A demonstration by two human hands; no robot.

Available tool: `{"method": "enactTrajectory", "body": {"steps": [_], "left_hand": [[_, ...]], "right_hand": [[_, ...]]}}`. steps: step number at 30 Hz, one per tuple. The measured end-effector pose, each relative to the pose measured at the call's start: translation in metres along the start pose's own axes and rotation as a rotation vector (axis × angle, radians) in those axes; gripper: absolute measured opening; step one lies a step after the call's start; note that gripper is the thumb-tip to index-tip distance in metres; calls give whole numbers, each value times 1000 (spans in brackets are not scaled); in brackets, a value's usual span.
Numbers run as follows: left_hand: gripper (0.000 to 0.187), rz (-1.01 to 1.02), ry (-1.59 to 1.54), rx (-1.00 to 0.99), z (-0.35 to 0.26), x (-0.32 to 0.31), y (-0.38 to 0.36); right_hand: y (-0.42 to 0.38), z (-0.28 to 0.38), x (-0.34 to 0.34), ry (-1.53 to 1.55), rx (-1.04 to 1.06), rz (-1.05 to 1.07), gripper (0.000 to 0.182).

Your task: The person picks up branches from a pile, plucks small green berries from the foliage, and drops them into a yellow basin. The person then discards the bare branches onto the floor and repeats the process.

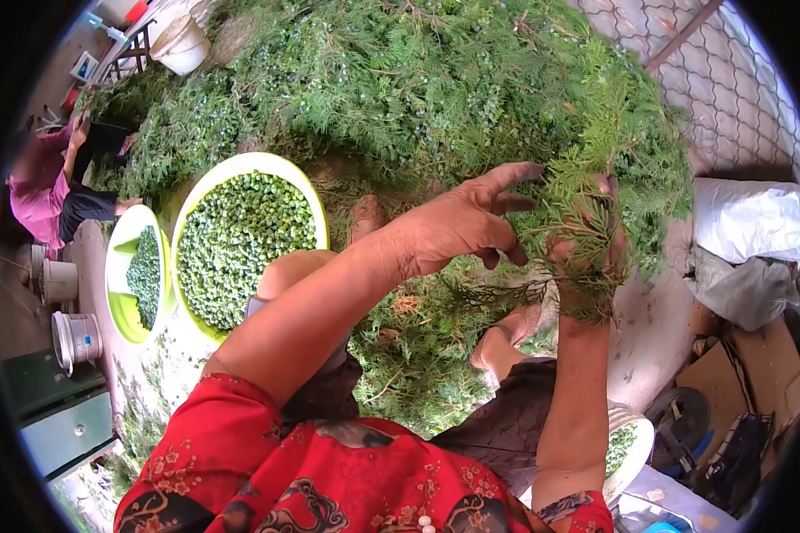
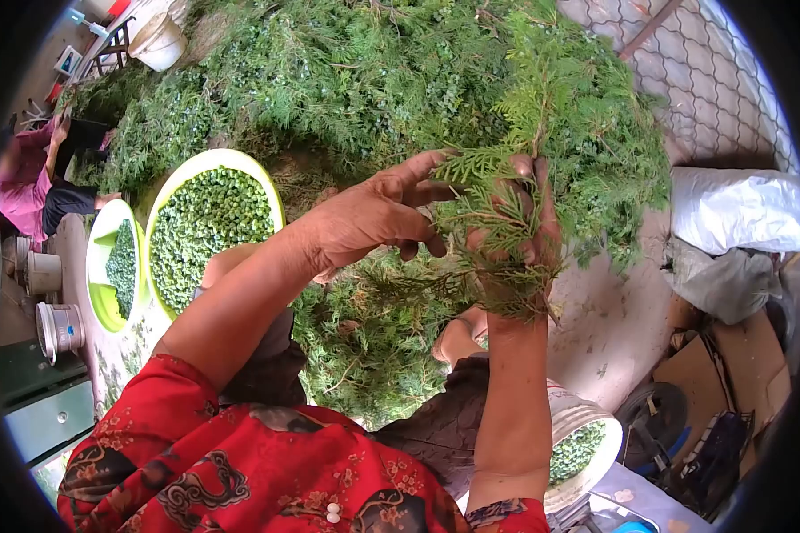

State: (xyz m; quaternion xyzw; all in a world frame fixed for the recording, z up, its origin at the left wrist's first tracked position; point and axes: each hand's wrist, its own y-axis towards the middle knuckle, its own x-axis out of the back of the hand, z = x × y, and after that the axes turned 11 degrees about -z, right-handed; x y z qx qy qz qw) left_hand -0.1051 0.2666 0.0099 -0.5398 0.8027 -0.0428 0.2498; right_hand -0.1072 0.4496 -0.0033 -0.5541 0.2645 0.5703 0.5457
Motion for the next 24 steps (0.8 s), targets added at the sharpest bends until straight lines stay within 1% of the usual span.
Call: {"method": "enactTrajectory", "body": {"steps": [2,4,5,6,7,9,10,11,12,13,14,15,16,17,18,19,21,23,24], "left_hand": [[72,-7,-53,-26,5,-1,5],[70,-16,-105,-58,11,2,13],[66,-42,-222,-14,12,3,16],[63,-69,-339,30,13,4,18],[63,-75,-342,23,13,5,18],[57,-36,-420,95,8,4,16],[46,44,-460,99,13,7,19],[46,45,-461,99,12,5,18],[39,-2,-436,108,9,1,17],[33,-47,-410,120,8,-2,17],[33,-43,-408,123,11,-2,18],[28,-65,-392,85,14,-1,20],[24,-88,-376,46,16,0,22],[24,-86,-373,46,14,1,21],[22,-116,-343,30,10,2,20],[20,-145,-312,14,7,3,18],[18,-128,-305,-8,1,4,13],[17,-158,-176,-15,-2,4,12],[17,-159,-175,-14,-1,5,13]], "right_hand": [[0,0,-1,23,-13,-7,31],[3,1,-2,186,-257,232,35],[5,2,-2,181,-263,236,35],[5,2,-1,161,-269,299,35],[4,1,-2,159,-285,332,36],[2,-1,-5,151,-317,401,36],[1,-1,-5,139,-288,372,33],[-3,-1,-8,133,-270,357,32],[-6,-3,-12,127,-252,342,31],[-13,-3,-19,-33,-138,187,30],[-15,-2,-21,-110,-76,110,30],[-18,-1,-24,-191,-19,30,31],[-18,2,-22,-338,56,-60,35],[-17,3,-21,-484,132,-150,42],[-15,4,-23,-654,186,-178,44],[-13,6,-23,-651,190,-178,44],[-9,17,-12,-1034,199,-231,42],[-8,27,5,-717,-2,-95,42],[-14,11,-20,-936,110,-353,41]]}}
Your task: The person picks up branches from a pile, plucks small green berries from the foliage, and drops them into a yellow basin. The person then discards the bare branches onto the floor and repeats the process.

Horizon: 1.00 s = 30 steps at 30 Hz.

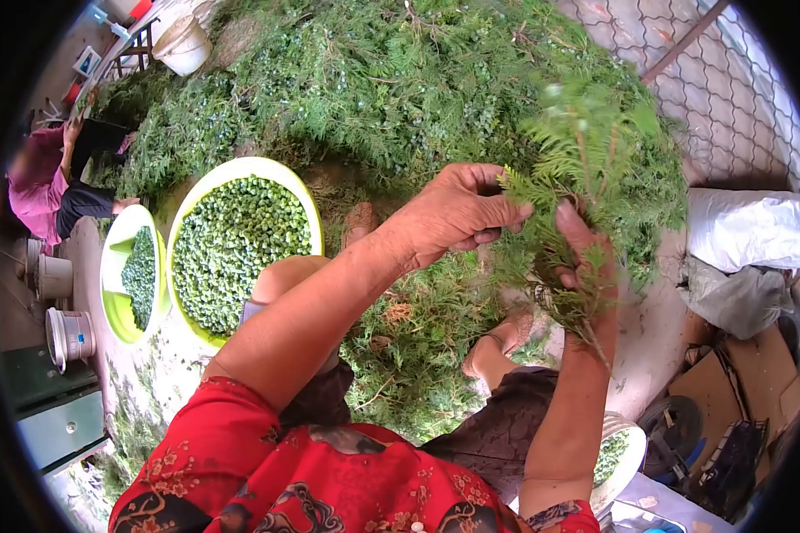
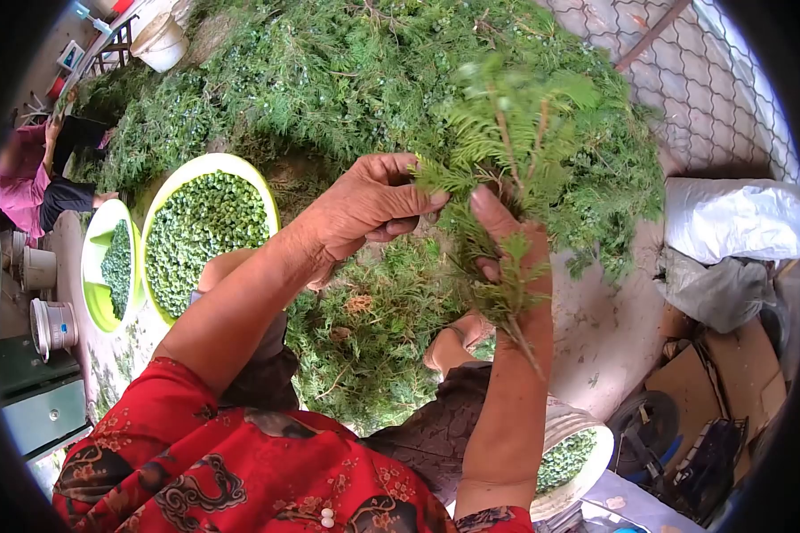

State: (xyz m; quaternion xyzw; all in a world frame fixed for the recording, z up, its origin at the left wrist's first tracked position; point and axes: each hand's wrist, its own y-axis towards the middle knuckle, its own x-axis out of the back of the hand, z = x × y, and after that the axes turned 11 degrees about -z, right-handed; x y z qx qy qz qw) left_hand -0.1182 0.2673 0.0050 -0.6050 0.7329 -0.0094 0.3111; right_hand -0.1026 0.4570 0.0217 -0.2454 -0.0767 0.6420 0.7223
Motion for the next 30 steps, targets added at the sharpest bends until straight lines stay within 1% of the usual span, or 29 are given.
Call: {"method": "enactTrajectory", "body": {"steps": [1,3,5,6,8,9,10,11,12,13,15,16,17,19,20,21,22,23,24,25,26,27,28,30], "left_hand": [[16,19,51,-3,2,1,1],[16,39,102,-2,3,0,0],[15,-26,84,1,0,-2,-2],[15,-25,84,3,1,-2,-2],[15,-93,84,-17,0,-2,0],[15,-93,84,-15,0,-1,1],[13,-128,25,-5,0,0,1],[12,-163,-35,4,-1,1,2],[12,-87,-159,34,-3,3,1],[12,-85,-160,36,-6,2,-1],[13,6,-181,132,-11,-3,-9],[12,-20,-40,61,-7,-5,-9],[12,-21,-44,65,-6,-3,-9],[13,-237,-103,-36,-12,11,-7],[13,-238,-293,-43,-18,28,-4],[14,-238,-482,-51,-25,49,0],[19,-60,-573,-68,-25,65,4],[19,-55,-573,-64,-26,56,1],[22,-181,-417,-22,-27,40,-7],[26,-308,-263,20,-25,28,-12],[31,-207,-286,94,-20,24,-13],[31,-212,-290,95,-15,22,-11],[29,-176,-247,107,-11,21,-8],[26,-114,-196,107,-6,22,-6]], "right_hand": [[-10,2,-19,-221,23,-274,41],[-5,-8,-29,-68,81,-252,19],[0,-14,-30,80,140,-256,17],[-7,-7,-38,100,131,-323,15],[-4,-14,-35,113,142,-309,14],[-3,-17,-34,125,153,-294,15],[-2,-19,-33,125,150,-297,15],[0,-19,-33,184,116,-204,17],[2,-18,-33,242,84,-112,19],[3,-18,-33,241,85,-115,19],[2,-19,-32,436,-28,22,15],[3,-21,-32,435,-33,18,15],[5,-22,-31,530,-50,75,15],[14,-22,-28,721,-78,190,18],[28,-24,-11,915,-131,356,16],[29,-21,-5,917,-127,353,16],[29,-19,-2,1004,-123,390,15],[28,-18,0,1089,-121,426,16],[22,-18,-5,1068,-45,439,17],[23,-20,-5,1061,-49,436,17],[25,-23,-5,1125,-97,486,16],[27,-25,-6,1194,-146,536,16],[28,-25,-7,1195,-150,536,16],[30,-24,-7,1173,-238,565,25]]}}
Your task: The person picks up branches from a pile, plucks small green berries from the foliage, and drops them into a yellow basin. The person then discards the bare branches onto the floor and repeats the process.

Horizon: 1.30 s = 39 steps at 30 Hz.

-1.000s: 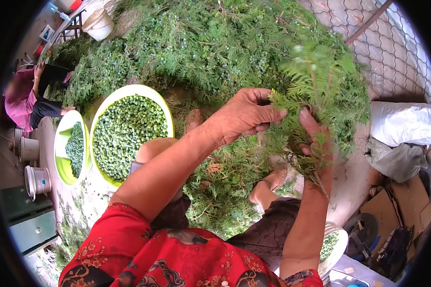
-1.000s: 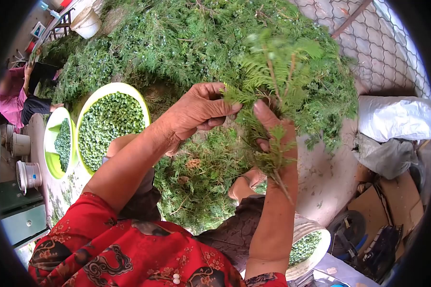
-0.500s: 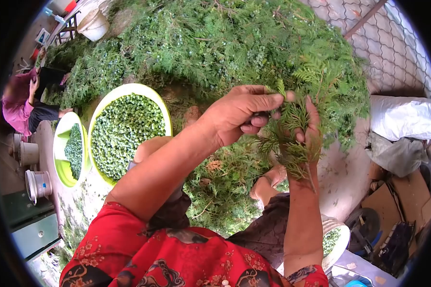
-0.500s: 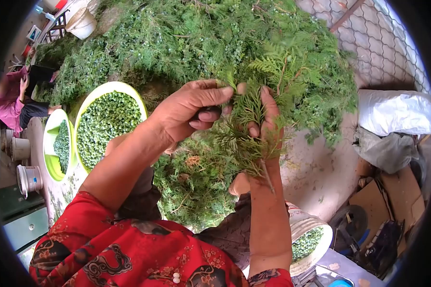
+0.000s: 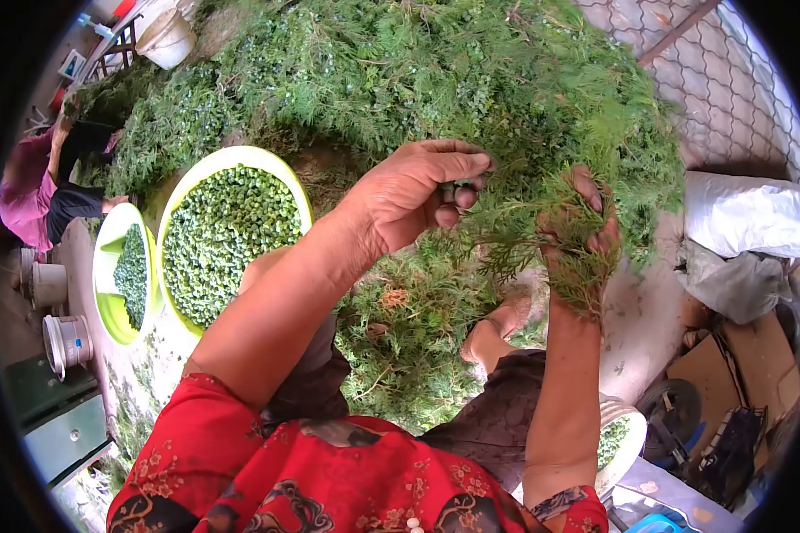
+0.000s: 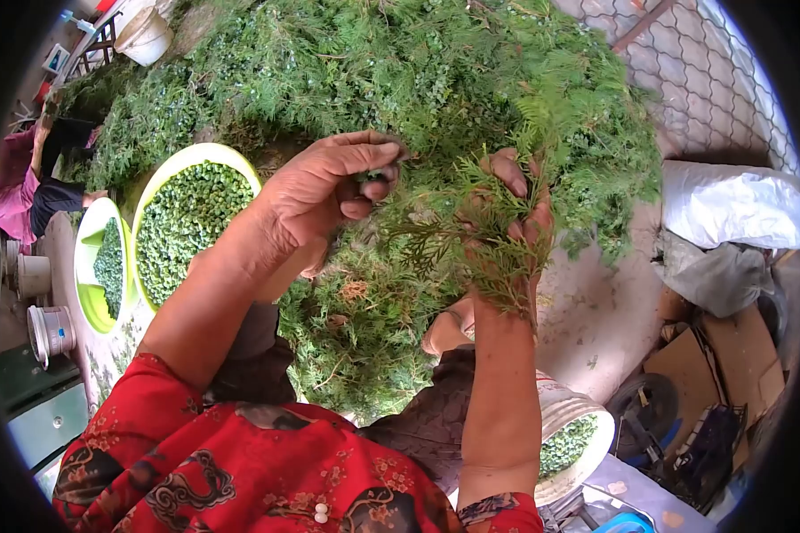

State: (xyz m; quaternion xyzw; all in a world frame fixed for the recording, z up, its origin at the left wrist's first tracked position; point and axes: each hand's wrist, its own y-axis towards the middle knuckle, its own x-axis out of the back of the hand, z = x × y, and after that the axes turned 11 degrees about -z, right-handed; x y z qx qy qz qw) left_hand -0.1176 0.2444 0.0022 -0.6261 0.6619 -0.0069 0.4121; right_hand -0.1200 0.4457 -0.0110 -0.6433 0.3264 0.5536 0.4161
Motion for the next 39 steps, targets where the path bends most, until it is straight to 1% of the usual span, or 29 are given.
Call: {"method": "enactTrajectory", "body": {"steps": [4,6,7,9,10,11,13,14,15,16,18,19,21,22,23,24,25,26,27,29,30,31,32,33,34,35,36,38,39], "left_hand": [[26,115,63,56,-10,4,-3],[37,80,488,-130,-6,-1,-8],[37,82,491,-127,3,-2,-5],[43,202,673,-479,22,-5,2],[38,318,657,-306,22,-3,7],[38,320,661,-305,16,-8,2],[28,111,535,-76,5,-20,-8],[21,125,412,27,2,-15,-4],[21,130,417,28,2,-11,-4],[21,160,347,76,1,-9,-5],[23,190,309,136,1,-10,-9],[23,193,312,142,2,-9,-8],[24,217,551,185,8,-6,-5],[22,196,706,98,11,-7,-2],[22,199,710,101,14,-6,-2],[21,-4,983,-134,16,-5,-2],[20,-219,1240,-382,18,-2,-2],[19,-256,924,-485,17,14,3],[16,-269,792,-313,-9,14,-9],[14,-144,378,-106,-26,30,-17],[14,-146,383,-110,-21,28,-18],[15,-122,321,-37,-6,23,-20],[16,-101,254,36,10,21,-20],[15,-31,180,116,24,23,-20],[16,-43,152,195,35,24,-19],[17,-53,124,272,45,25,-16],[17,-60,125,275,56,28,-11],[27,-178,-49,429,72,30,1],[27,-180,-46,428,72,22,0]], "right_hand": [[2,8,8,-172,16,56,25],[1,6,7,-183,107,13,25],[0,5,5,-180,111,12,25],[-1,4,2,-172,204,-139,25],[-1,4,1,-170,205,-139,25],[0,6,0,-113,187,-145,25],[1,16,4,-52,177,-150,25],[2,24,7,-139,66,29,22],[2,29,10,-226,-47,208,19],[-2,32,13,-225,-42,209,19],[-11,21,1,-590,630,-365,18],[-11,24,4,-587,635,-370,18],[-9,33,17,-525,602,-494,18],[-8,37,27,-520,607,-499,18],[-5,38,37,-726,733,-588,15],[-5,42,42,-936,855,-673,14],[-11,52,42,-934,858,-671,14],[-20,66,41,-694,759,-459,16],[-26,73,39,-452,652,-250,20],[-28,75,45,-463,649,-185,22],[-27,75,46,-487,634,-121,25],[-26,75,47,-516,611,-58,27],[-24,70,44,-518,600,-57,27],[-22,62,38,-487,650,-181,28],[-23,55,34,-453,699,-310,29],[-23,54,33,-450,690,-315,29],[-24,54,31,-428,673,-318,31],[-22,61,36,-403,655,-318,34],[-21,69,43,-426,599,-156,35]]}}
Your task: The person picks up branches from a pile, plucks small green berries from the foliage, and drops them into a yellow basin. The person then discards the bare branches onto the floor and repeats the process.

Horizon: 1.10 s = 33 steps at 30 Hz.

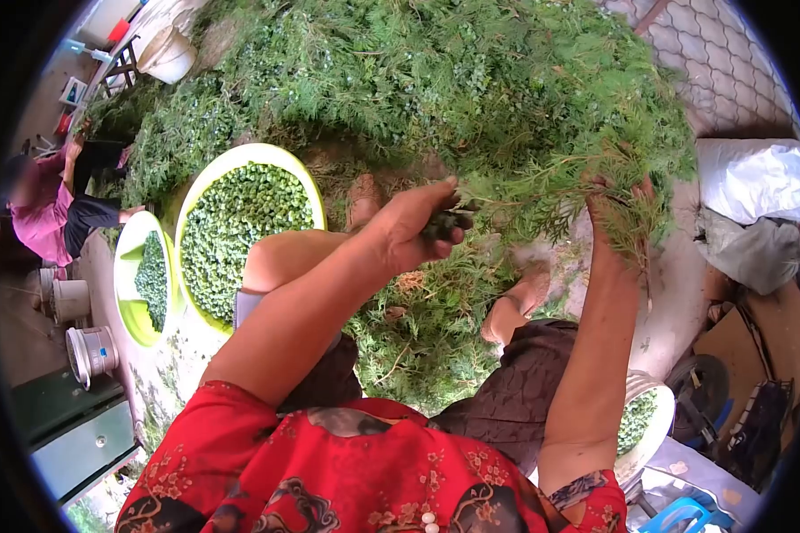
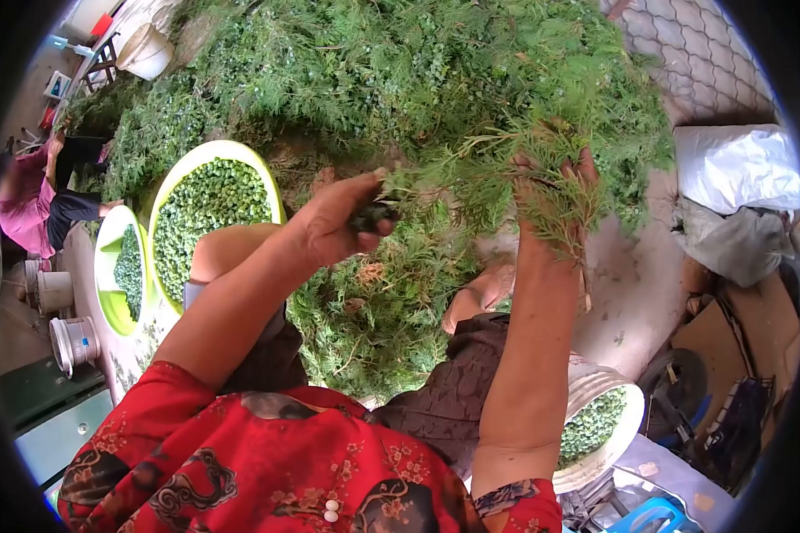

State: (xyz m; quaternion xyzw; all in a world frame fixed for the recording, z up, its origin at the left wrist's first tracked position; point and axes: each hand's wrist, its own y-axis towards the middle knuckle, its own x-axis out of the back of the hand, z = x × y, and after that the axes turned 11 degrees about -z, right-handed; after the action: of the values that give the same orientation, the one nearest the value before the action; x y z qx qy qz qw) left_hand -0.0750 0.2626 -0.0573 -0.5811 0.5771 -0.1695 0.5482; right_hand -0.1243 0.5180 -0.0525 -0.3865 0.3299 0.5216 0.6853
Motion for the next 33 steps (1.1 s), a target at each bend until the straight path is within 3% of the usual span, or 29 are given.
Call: {"method": "enactTrajectory", "body": {"steps": [1,3,6,7,10,14,16,17,18,20,22,23,25,28,29,30,32,33], "left_hand": [[32,19,-56,-19,0,-10,-4],[45,153,-97,-50,-2,-16,-5],[49,146,-62,-68,-12,-23,-25],[54,122,-26,-167,-13,-25,-27],[56,166,-32,-174,-20,-22,-34],[32,205,-57,-276,-21,-18,-30],[24,223,-65,-307,-23,-20,-32],[23,131,26,-396,-25,-20,-33],[22,38,117,-485,-27,-20,-33],[20,48,116,-506,-40,-14,-31],[17,176,-47,-494,-54,-4,-28],[16,153,-125,-448,-59,-5,-31],[16,75,-194,-423,-64,-6,-33],[10,-1,-314,-395,-69,0,-33],[9,77,-435,-339,-76,14,-26],[9,154,-555,-283,-84,30,-21],[6,231,-677,-442,-105,65,-29],[11,287,-679,-444,-107,69,-36]], "right_hand": [[5,1,8,26,-21,166,35],[7,0,7,8,21,172,35],[1,5,1,-38,58,117,36],[-1,7,0,-61,53,60,37],[2,10,4,-60,42,124,35],[0,10,4,41,-31,227,31],[-3,11,-1,-153,76,252,33],[-6,11,-5,-152,78,254,33],[-10,11,-9,-109,23,145,34],[-11,6,-12,-63,-30,36,36],[-8,-2,-10,-253,57,277,34],[-11,-5,-15,-252,56,277,34],[-19,-10,-30,-541,59,-48,32],[-15,-22,-37,-707,152,-211,21],[-12,-18,-34,-704,148,-205,21],[-8,-7,-23,-321,-10,5,24],[7,14,5,74,-178,221,33],[19,18,24,-7,-65,312,30]]}}
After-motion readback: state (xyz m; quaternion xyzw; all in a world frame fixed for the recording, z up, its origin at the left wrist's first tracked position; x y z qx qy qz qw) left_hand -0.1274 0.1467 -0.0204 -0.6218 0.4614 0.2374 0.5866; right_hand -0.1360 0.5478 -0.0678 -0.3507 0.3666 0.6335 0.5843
